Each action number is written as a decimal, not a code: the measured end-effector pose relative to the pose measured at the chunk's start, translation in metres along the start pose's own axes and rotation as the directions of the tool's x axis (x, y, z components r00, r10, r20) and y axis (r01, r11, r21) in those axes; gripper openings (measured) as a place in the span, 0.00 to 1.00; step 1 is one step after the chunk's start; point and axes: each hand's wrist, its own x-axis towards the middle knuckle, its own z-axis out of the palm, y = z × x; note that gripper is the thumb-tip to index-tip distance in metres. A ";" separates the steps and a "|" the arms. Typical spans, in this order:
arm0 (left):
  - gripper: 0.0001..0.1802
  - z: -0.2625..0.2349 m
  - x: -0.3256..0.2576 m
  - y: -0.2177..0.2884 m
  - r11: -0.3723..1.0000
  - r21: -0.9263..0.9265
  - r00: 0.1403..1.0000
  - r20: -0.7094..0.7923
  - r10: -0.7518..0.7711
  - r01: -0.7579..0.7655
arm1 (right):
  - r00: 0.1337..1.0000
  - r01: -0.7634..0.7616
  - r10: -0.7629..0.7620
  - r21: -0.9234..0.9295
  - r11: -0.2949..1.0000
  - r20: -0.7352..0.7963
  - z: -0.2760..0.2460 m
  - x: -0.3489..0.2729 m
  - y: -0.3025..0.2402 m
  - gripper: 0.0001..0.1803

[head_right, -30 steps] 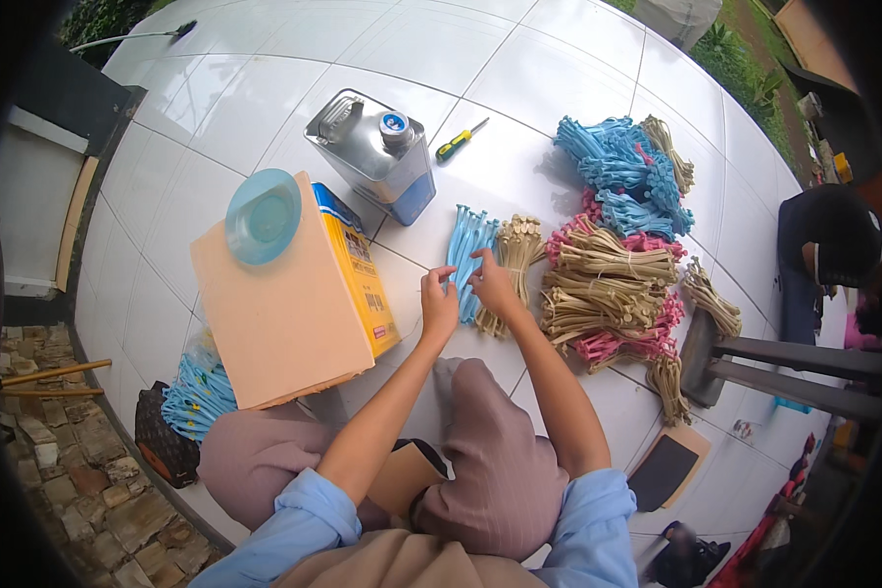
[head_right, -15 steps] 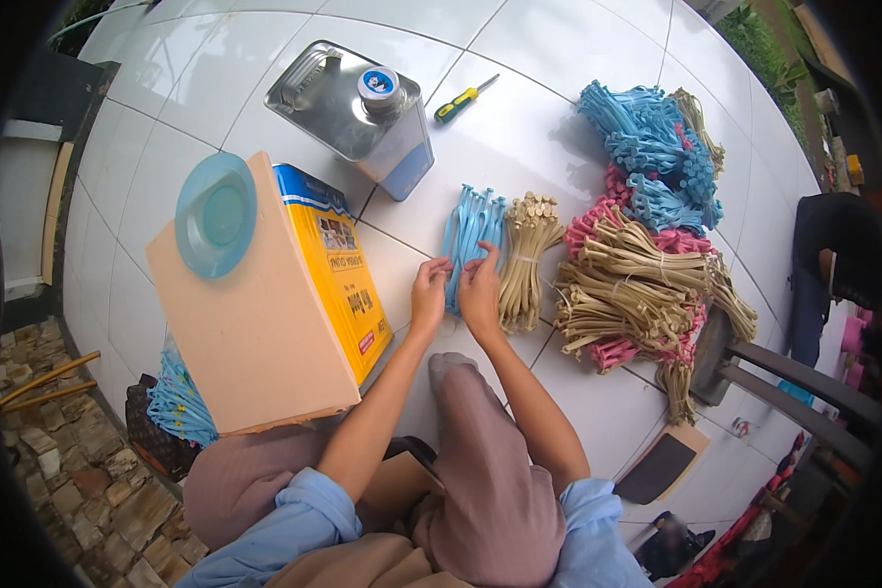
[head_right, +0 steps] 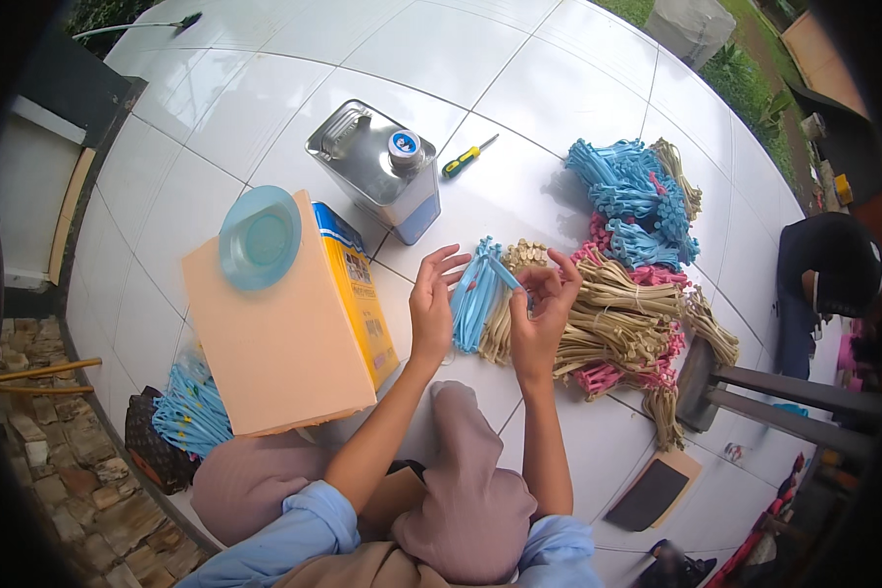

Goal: The person dips the ends of light-blue straps into a bowl of liquid on a box, then aligns them together by hand while seated on the floor.

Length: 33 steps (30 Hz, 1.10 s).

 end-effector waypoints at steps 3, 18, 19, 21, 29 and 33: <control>0.23 -0.008 0.001 0.038 0.995 0.028 0.978 0.182 -0.098 0.094 | 0.993 -0.100 0.095 0.070 0.993 0.072 -0.011 0.015 -0.044 0.28; 0.22 -0.014 0.012 0.010 0.772 0.430 0.831 0.512 0.218 -0.468 | 0.861 -0.457 0.343 0.275 0.846 0.375 -0.025 0.040 -0.062 0.26; 0.18 -0.005 0.020 0.012 0.794 0.521 0.877 0.480 0.031 -0.313 | 0.876 -0.446 0.324 0.348 0.824 0.357 -0.026 0.040 -0.058 0.26; 0.15 -0.001 0.029 -0.002 0.898 0.431 0.946 0.317 -0.061 -0.087 | 0.893 -0.445 0.293 0.571 0.690 0.342 -0.024 0.040 -0.041 0.30; 0.20 0.022 0.056 0.004 0.909 0.414 0.979 0.164 -0.118 0.040 | 0.858 -0.408 0.308 0.183 0.894 0.412 0.007 -0.025 0.127 0.44; 0.18 0.027 0.055 0.031 0.863 0.470 0.953 0.129 -0.273 0.183 | 0.893 -0.222 0.249 -0.114 0.968 0.374 0.023 -0.037 0.142 0.43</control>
